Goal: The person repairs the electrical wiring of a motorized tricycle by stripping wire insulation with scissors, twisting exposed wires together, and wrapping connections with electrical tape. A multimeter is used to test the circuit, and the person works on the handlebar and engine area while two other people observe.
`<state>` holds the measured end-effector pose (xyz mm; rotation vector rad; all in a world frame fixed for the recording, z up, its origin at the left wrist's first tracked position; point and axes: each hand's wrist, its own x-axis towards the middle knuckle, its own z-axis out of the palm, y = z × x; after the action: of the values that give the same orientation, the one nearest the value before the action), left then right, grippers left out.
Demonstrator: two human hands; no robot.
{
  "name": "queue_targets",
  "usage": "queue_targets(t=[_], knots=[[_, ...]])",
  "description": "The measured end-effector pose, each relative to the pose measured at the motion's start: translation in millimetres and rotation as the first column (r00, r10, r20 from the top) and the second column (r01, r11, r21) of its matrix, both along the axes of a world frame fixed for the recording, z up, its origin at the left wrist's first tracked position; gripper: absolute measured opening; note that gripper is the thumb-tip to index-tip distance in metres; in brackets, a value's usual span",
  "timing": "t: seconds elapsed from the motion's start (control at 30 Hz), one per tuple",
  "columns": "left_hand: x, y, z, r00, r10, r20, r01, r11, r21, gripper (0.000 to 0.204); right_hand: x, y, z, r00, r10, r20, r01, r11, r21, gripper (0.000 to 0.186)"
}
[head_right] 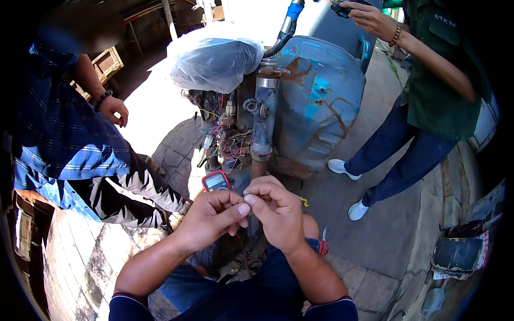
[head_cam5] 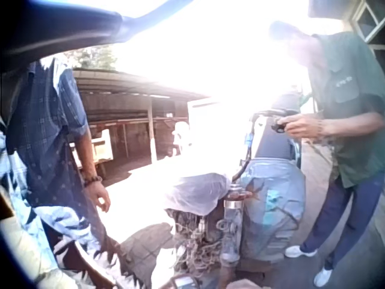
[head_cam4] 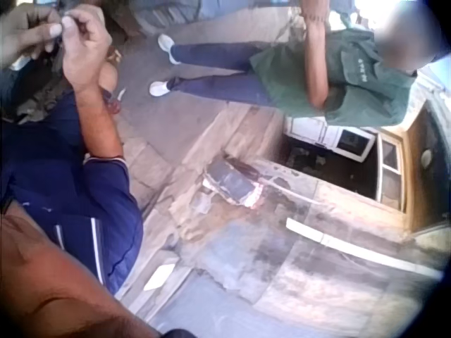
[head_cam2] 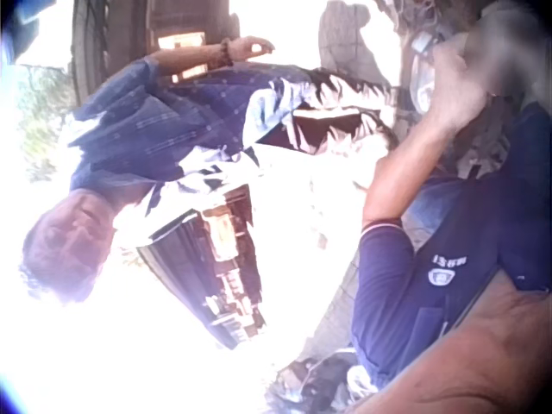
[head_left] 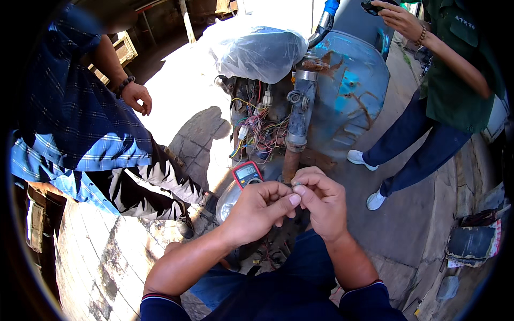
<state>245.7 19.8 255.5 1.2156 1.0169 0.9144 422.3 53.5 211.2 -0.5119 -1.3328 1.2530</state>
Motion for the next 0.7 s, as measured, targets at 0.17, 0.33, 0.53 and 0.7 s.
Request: queue_targets(t=[0.17,0.33,0.53,0.7], knots=[[-11,-8,-9,0.993,0.052,0.106,-0.048,0.998,-0.042,0.017,-11,-5,-5,0.992,0.109,-0.066,-0.118,0.980,-0.163,0.010],[-32,-26,-30,0.990,0.100,0.098,-0.106,0.993,0.056,0.012,-25,-11,-10,0.955,0.250,-0.158,-0.291,0.893,-0.344,0.014],[-79,-63,-66,0.944,0.314,0.101,-0.306,0.948,-0.087,0.011,-38,-17,30,0.981,0.185,0.066,-0.170,0.969,-0.181,0.020],[-103,-106,-110,0.847,0.497,0.190,-0.465,0.865,-0.189,0.009,-74,-35,88,0.951,0.303,0.054,-0.301,0.952,-0.046,0.014]])
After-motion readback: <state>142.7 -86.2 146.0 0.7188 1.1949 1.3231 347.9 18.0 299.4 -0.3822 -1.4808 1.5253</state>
